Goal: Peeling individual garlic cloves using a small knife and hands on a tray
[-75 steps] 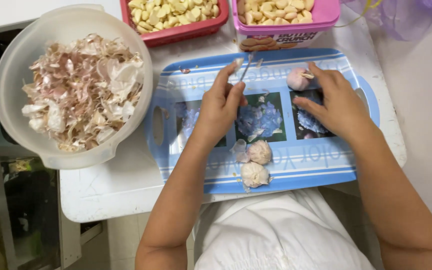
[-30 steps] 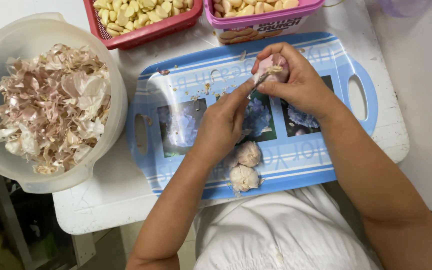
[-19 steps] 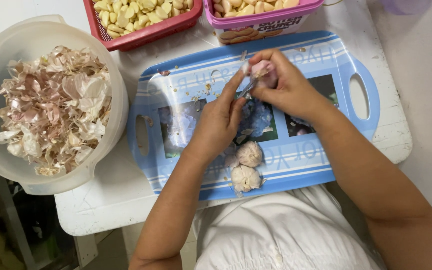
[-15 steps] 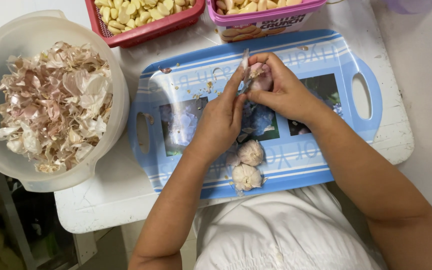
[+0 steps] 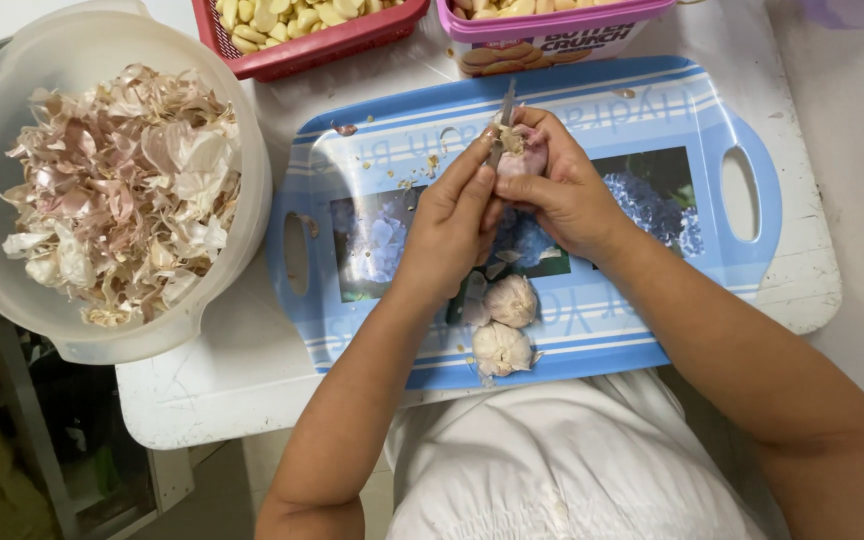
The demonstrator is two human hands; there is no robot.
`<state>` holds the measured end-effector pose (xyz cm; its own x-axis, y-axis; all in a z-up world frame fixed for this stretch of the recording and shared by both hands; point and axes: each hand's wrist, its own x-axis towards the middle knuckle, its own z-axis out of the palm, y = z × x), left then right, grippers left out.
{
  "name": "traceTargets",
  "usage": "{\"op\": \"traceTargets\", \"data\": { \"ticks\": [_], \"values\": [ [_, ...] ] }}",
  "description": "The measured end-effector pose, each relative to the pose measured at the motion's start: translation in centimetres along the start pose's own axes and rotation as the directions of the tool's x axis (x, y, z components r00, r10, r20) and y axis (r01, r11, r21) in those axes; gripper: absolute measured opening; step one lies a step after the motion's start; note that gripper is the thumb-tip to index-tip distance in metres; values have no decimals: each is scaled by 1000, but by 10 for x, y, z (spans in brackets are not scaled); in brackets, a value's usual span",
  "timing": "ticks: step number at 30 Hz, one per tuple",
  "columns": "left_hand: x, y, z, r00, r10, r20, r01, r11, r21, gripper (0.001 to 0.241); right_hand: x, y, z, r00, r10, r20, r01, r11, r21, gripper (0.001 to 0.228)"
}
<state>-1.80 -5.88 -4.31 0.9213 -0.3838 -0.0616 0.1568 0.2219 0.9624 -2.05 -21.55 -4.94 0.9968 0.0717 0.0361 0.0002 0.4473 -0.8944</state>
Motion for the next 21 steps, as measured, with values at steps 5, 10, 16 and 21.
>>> {"op": "traceTargets", "data": {
  "ticks": [5, 10, 16, 21],
  "values": [
    [1, 14, -3, 984, -165, 64, 177, 897, -405, 43, 3, 12, -3, 998, 27, -49, -22, 995, 99, 64],
    [10, 21, -32, 991, 119, 56, -130, 838, 529, 48, 12, 0, -19, 999, 10, -33, -15, 984, -177, 67],
    [5, 36, -35, 999, -1, -48, 44, 428, 903, 52, 16, -34, -33, 980, 161, -120, -172, 981, -90, 47],
    [2, 31, -28, 960, 267, 84, -155, 259, 953, 47, 15, -32, -18, 975, 215, -60, -219, 974, -65, 53]
  ]
}}
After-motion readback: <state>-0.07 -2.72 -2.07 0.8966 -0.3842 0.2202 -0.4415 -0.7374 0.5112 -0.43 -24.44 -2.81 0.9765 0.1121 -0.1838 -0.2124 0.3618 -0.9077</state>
